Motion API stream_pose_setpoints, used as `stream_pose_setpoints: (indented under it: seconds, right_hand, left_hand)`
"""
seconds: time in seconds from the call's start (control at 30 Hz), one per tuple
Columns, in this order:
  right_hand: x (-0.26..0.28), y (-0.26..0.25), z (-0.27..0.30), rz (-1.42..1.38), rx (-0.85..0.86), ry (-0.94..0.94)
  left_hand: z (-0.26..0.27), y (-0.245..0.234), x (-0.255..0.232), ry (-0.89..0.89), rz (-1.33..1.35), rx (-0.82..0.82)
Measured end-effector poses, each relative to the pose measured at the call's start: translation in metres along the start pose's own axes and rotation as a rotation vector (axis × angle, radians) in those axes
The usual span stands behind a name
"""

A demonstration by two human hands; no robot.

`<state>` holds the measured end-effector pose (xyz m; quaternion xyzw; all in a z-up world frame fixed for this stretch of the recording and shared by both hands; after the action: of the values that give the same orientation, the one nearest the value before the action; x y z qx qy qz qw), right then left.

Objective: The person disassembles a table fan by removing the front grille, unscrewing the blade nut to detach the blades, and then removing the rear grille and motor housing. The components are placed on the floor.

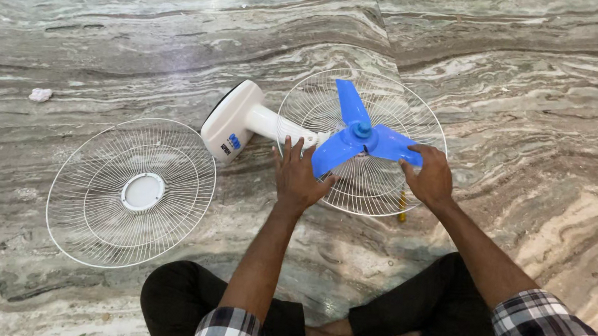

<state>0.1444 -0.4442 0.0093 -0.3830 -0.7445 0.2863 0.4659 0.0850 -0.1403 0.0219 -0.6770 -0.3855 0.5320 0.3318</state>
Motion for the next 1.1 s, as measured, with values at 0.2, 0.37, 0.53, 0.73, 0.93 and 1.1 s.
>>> stream_pose_setpoints:
  seconds: [0.2, 0.37, 0.53, 0.73, 0.93, 1.1]
  right_hand:
    - [-0.036, 0.006, 0.004, 0.352, -0.070, 0.037]
    - [-0.096, 0.026, 0.000, 0.117, 0.126, 0.229]
    - [-0.127, 0.041, 0.003, -0.021, 0.317, 0.364]
    - [-0.113, 0.019, 0.004, 0.026, 0.435, 0.453]
    - [-0.094, 0.026, 0.022, 0.095, 0.713, 0.541]
    - [-0.092, 0.045, 0.045, -0.028, 0.882, 0.560]
  left_hand:
    - [-0.001, 0.021, 0.019, -0.077, -0.054, 0.044]
    - [0.002, 0.032, 0.030, -0.045, -0.053, 0.093]
    - [0.003, 0.037, 0.041, -0.008, -0.090, 0.122]
    - [-0.002, 0.040, 0.059, 0.030, -0.107, 0.273]
    - [-0.006, 0.029, 0.084, 0.111, -0.139, 0.336]
    - [-0.004, 0.017, 0.105, 0.154, -0.201, 0.396]
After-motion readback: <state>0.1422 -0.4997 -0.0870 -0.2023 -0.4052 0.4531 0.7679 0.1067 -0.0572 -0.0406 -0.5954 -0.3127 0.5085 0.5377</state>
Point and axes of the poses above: each hand's wrist, its own z-axis away from the middle knuckle, its own y-axis out of the palm, x = y × z, the point moved 9 cm from there along -z, towards the middle knuckle, and after that the axes turned 6 degrees about y, right-handed, at the moved point
